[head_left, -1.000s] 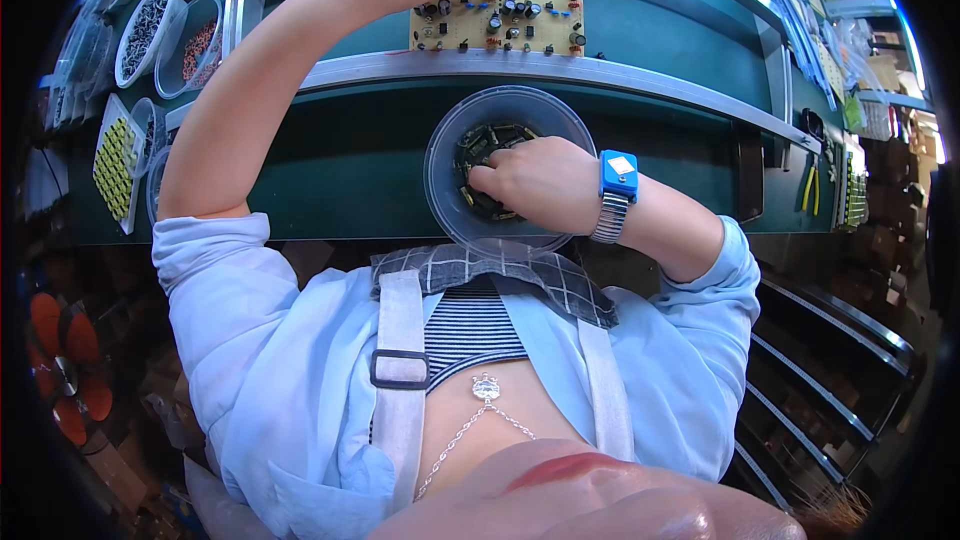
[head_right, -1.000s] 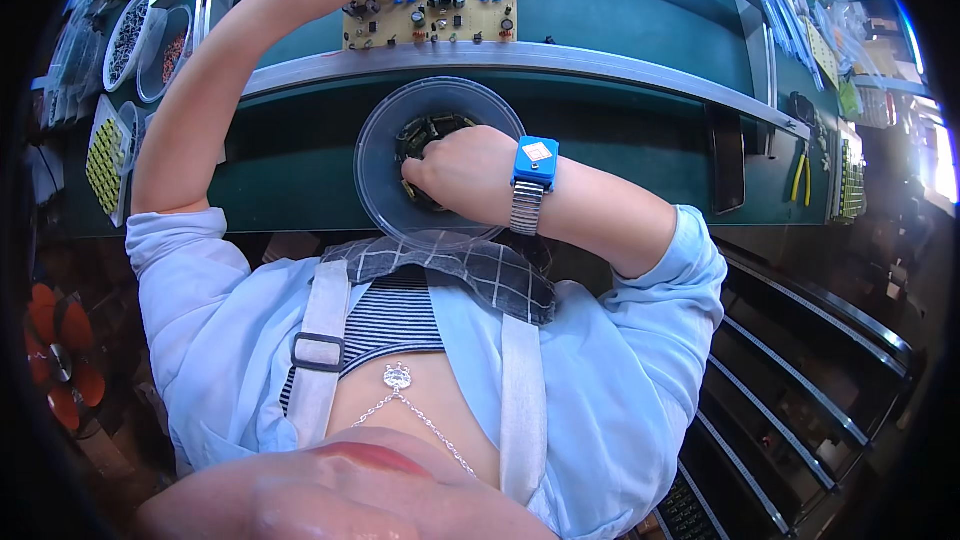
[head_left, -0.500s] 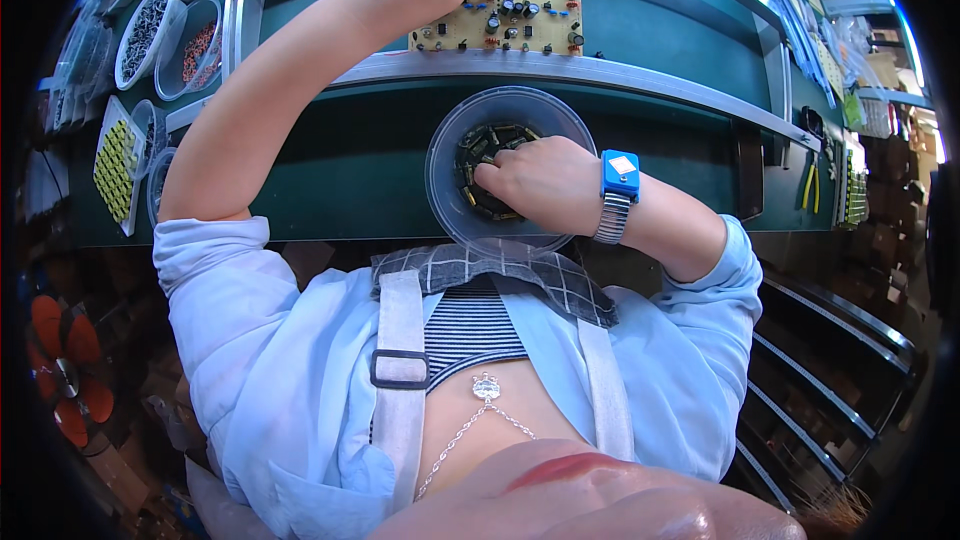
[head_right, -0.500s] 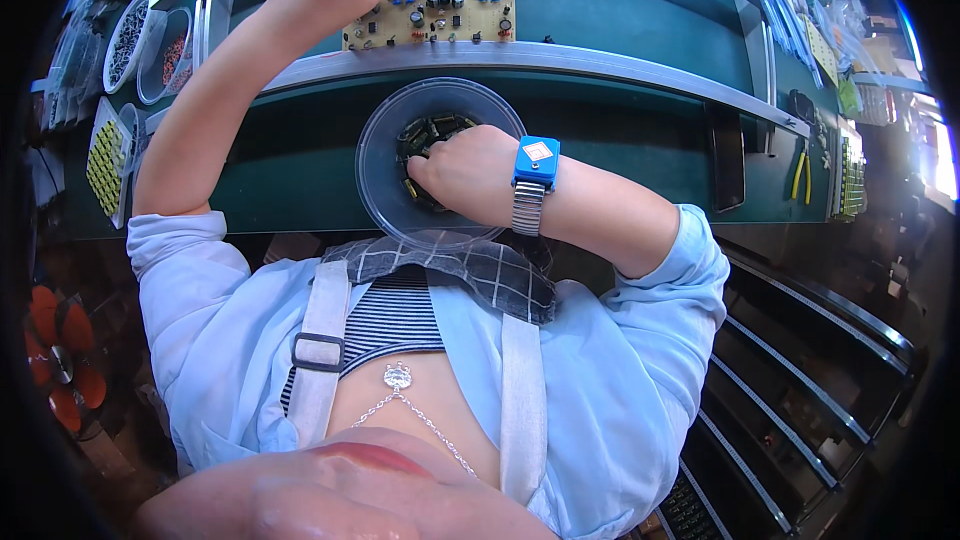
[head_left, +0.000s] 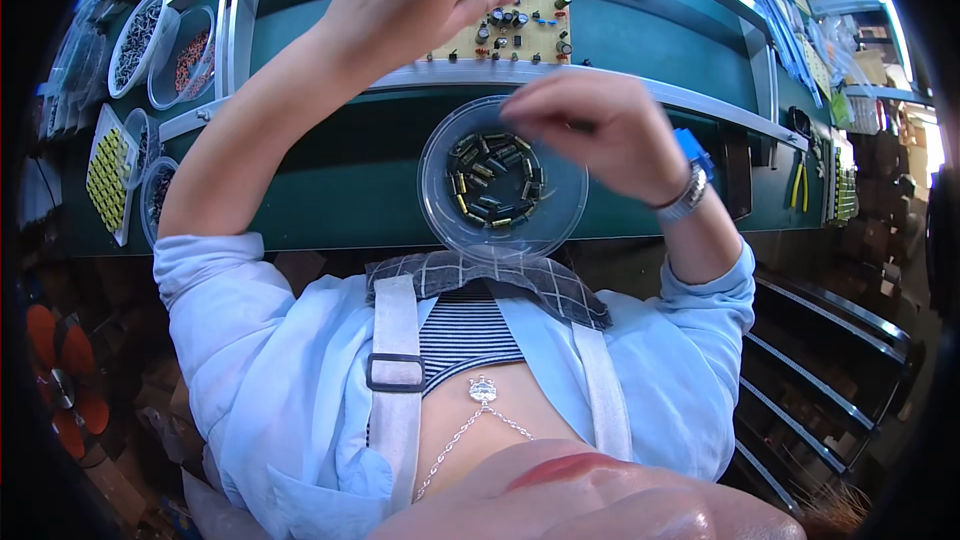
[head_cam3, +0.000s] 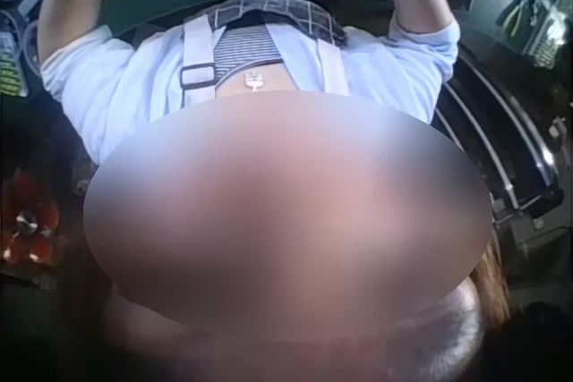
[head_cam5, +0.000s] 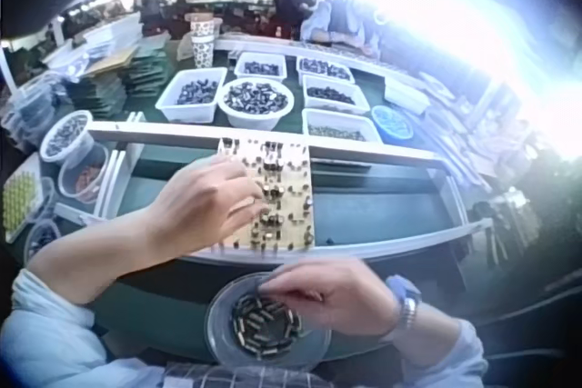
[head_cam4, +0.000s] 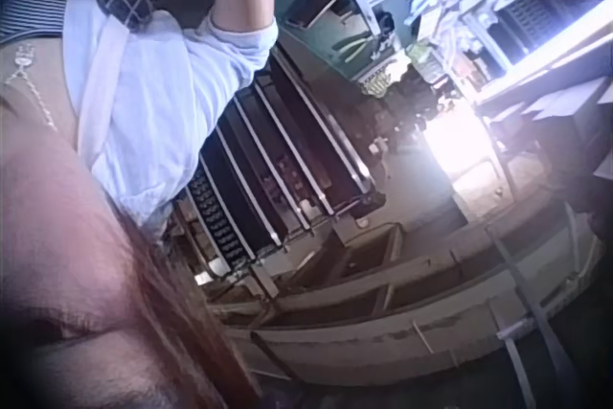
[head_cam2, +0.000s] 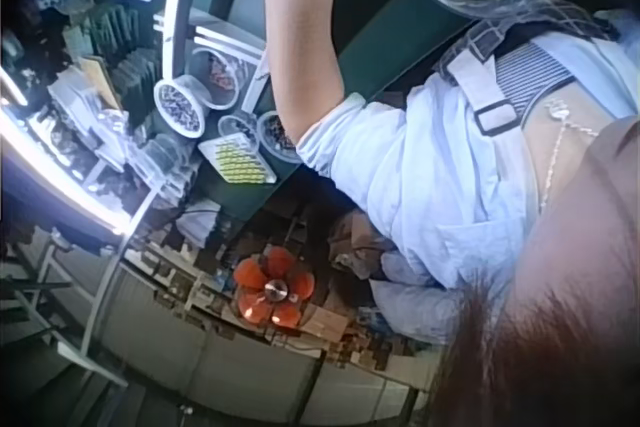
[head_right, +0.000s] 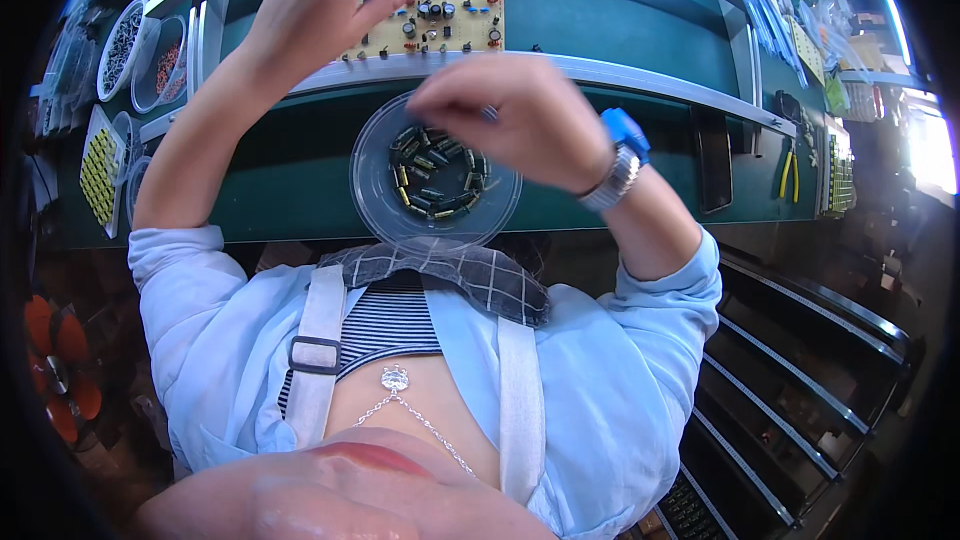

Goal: The person inserts electronic components, including coils, capacitors, and transformers, into circuit boards by hand, then retrieves a tray and places the assembled board onto it.

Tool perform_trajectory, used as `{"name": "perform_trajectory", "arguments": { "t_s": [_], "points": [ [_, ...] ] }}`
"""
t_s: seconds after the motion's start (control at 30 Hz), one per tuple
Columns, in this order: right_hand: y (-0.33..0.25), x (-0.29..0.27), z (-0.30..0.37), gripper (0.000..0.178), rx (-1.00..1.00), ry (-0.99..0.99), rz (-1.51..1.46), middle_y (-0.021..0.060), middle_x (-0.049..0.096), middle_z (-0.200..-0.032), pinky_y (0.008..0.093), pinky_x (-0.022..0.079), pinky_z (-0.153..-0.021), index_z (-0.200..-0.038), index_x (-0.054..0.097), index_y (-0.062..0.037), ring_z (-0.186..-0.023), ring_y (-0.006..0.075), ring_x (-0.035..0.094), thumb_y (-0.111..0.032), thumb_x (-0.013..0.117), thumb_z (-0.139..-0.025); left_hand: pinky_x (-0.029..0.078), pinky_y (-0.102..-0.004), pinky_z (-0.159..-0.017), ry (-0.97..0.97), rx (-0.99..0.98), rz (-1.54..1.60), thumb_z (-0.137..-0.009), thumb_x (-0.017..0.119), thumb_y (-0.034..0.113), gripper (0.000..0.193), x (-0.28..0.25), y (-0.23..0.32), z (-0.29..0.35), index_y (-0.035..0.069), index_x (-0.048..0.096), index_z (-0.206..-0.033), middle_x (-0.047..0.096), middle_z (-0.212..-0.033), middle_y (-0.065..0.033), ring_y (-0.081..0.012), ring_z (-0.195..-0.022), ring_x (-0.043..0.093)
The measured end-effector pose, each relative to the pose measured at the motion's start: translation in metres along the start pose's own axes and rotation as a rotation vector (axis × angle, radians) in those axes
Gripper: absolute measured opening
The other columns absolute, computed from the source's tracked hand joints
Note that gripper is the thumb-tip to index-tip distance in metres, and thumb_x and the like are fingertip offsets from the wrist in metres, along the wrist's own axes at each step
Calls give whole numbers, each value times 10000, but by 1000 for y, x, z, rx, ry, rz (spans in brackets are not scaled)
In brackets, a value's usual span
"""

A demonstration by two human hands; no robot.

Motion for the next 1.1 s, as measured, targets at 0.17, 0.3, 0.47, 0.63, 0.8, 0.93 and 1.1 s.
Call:
{"name": "perform_trajectory", "arguments": {
  "t_s": [0.17,0.3,0.47,0.63,0.8,0.93,1.1],
  "points": [
    [45,-68,-2,175,102,373,-145,95,682,-944,273,532,-724,-994,678,-20,-813,207,659,-68,653,-828,502,-346,-696,-455,-95,302,-800,682,196,163,57,30,45,58,650,-881,603,-883,-102,-279,-763,587],
    [123,-88,-14,110,275,583,-419,69,671,-826,284,507,-674,-931,645,-7,-730,136,636,-92,630,-863,531,-349,-747,-573,98,331,-815,650,194,184,98,92,80,30,636,-898,608,-954,-121,-277,-848,624],
    [165,-97,-17,210,343,455,-10,63,690,-902,232,535,-755,-1053,674,-18,-835,130,662,-147,633,-893,533,-345,-761,-790,151,312,-777,667,132,264,125,104,89,8,631,-1007,628,-998,-129,-284,-893,634],
    [164,-90,-25,233,400,408,172,69,690,-899,240,534,-747,-1053,672,-29,-812,121,650,-197,637,-895,534,-343,-746,-1049,67,364,-772,620,89,210,138,101,108,-9,602,-957,621,-940,-107,-267,-875,618],
    [150,-80,-34,149,424,447,-14,61,684,-860,247,506,-686,-974,657,6,-757,94,623,-106,624,-881,534,-334,-691,-883,194,233,-762,614,93,141,130,107,104,13,631,-877,631,-858,-91,-235,-860,619],
    [154,-86,-31,179,366,398,117,70,687,-880,246,513,-710,-995,664,-8,-785,114,634,-147,630,-888,526,-321,-655,-863,267,160,-750,618,102,111,126,110,103,34,646,-833,632,-822,-73,-218,-849,617],
    [146,-89,-33,201,347,379,304,73,693,-903,248,517,-725,-1009,673,-29,-811,140,652,-188,635,-892,520,-323,-650,-815,249,200,-736,627,111,118,119,109,98,40,648,-828,630,-801,-66,-213,-835,611]
  ]
}}
Point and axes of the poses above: each hand's wrist, its own z-axis away from the middle knuckle, its own x-axis out of the palm, y = z × x, the point moved 10 cm from there along -z, towards the middle knuckle
